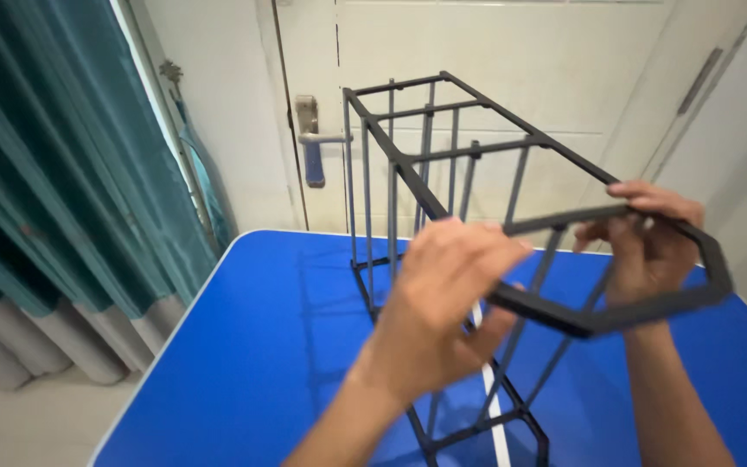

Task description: The person assembles a metal rack by inserting vertical rods into a black plastic frame and then attaching a second frame on top. The person works on a blue table, handling rods and frames by hand to complete the structure.

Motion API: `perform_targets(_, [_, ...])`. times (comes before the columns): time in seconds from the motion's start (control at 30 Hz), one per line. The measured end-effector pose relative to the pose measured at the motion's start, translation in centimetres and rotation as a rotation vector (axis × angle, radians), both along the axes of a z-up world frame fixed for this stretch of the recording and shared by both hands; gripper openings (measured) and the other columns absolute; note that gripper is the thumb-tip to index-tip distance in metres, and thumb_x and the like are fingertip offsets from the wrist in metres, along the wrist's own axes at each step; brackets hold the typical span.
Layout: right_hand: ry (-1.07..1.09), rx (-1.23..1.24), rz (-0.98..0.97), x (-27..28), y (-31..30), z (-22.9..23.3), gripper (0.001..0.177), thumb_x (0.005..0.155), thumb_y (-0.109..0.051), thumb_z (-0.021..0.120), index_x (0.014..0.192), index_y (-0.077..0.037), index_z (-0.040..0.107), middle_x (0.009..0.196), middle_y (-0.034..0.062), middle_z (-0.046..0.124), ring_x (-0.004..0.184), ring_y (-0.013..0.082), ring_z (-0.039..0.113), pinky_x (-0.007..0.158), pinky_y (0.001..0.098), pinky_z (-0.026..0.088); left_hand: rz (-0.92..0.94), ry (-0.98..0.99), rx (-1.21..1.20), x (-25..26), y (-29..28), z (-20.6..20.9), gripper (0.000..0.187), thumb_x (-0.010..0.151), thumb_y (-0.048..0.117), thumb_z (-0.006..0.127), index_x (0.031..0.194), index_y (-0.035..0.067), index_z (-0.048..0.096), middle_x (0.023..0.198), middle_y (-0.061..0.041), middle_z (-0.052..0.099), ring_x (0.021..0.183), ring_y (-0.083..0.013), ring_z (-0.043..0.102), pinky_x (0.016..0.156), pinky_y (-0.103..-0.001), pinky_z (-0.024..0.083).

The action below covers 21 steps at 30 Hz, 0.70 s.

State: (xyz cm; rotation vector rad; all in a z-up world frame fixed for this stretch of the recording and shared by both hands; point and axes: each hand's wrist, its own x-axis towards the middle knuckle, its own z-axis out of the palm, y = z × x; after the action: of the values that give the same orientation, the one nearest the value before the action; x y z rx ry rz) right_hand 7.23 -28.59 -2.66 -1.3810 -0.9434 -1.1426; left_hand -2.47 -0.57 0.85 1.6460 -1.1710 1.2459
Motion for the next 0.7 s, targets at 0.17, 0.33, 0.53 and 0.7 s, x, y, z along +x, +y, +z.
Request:
perform_targets(0.17, [0.017,-0.008,-0.144,-1.7,-0.2,-2.0,0.025,0.115,-0.004,0.06,0.128,-0.007,0.039,0.125,0.0179,0.055,0.084,0.0278,0.07,0.073,0.037,0.062,-0.072,0.086,-0.049,-0.7,-0.2,-1.2,0.038,0.093,0.005,0.072,0.129,0.009,0.061,0.125,-0.006,0.064,0.128,-0.0268,0.062,0.114,-0.044,0.044])
perform_targets(0.33, [0.197,-0.052,-0.221,-3.9,-1.0,-2.8,0.038,0.102,0.0,0.054,0.135,-0.011,0.04,0.144,0.0244,0.051,0.099,0.034,0.071,0.064,0.032,0.054,-0.064,0.253,-0.022,-2.9,-0.2,-0.8,0.047,0.079,-0.005,0.064,0.124,0.009,0.067,0.133,-0.007,0.066,0.133,-0.0284,0.063,0.12,-0.049,0.046])
perform_targets(0.53, [0.597,0.077,0.164,-10.0,-2.3,-0.9,0.078,0.094,-0.001,0.062,0.162,-0.016,0.026,0.166,0.025,0.031,0.132,0.0392,0.056,0.108,0.0513,0.048,-0.29,0.633,0.101,-4.3,2.8,3.5,0.049,0.071,-0.011,0.058,0.116,0.003,0.069,0.131,-0.011,0.068,0.133,-0.0329,0.063,0.119,-0.053,0.042])
perform_targets(0.7, [0.833,0.115,0.175,-12.7,-3.4,3.3,0.067,0.09,-0.007,0.057,0.155,-0.005,0.041,0.162,0.0243,0.04,0.137,0.0379,0.051,0.112,0.0533,0.043,-0.209,0.769,0.175,-3.8,2.2,7.7,0.036,0.082,-0.003,0.063,0.117,0.002,0.07,0.126,-0.011,0.068,0.12,-0.0326,0.062,0.103,-0.043,0.05])
